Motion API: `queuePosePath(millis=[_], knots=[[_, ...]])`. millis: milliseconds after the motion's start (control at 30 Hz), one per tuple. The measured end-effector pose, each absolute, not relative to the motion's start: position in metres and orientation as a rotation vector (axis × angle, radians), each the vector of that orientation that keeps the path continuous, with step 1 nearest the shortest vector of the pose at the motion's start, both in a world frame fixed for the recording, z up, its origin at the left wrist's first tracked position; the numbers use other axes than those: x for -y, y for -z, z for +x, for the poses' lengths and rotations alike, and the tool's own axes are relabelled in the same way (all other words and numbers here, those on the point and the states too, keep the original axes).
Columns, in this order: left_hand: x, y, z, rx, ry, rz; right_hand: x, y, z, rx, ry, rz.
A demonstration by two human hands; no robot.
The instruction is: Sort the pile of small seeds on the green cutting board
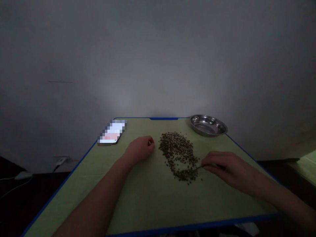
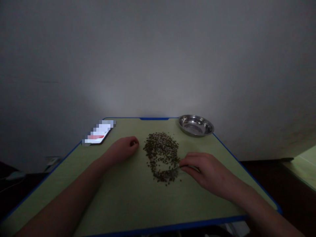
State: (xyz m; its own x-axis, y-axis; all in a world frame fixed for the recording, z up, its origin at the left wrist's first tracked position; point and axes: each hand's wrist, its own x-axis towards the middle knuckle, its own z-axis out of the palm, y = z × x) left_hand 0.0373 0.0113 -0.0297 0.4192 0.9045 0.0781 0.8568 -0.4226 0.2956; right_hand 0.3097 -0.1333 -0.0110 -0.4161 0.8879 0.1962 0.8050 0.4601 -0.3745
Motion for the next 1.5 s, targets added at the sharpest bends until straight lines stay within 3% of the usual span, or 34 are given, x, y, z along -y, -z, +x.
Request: queuePosePath(millis=[1500], knots=[[-0.011,0.029,0.039,-1.548,-0.307,2.481,0.143,0.015,0.317,2.339,-0.447,-1.476]])
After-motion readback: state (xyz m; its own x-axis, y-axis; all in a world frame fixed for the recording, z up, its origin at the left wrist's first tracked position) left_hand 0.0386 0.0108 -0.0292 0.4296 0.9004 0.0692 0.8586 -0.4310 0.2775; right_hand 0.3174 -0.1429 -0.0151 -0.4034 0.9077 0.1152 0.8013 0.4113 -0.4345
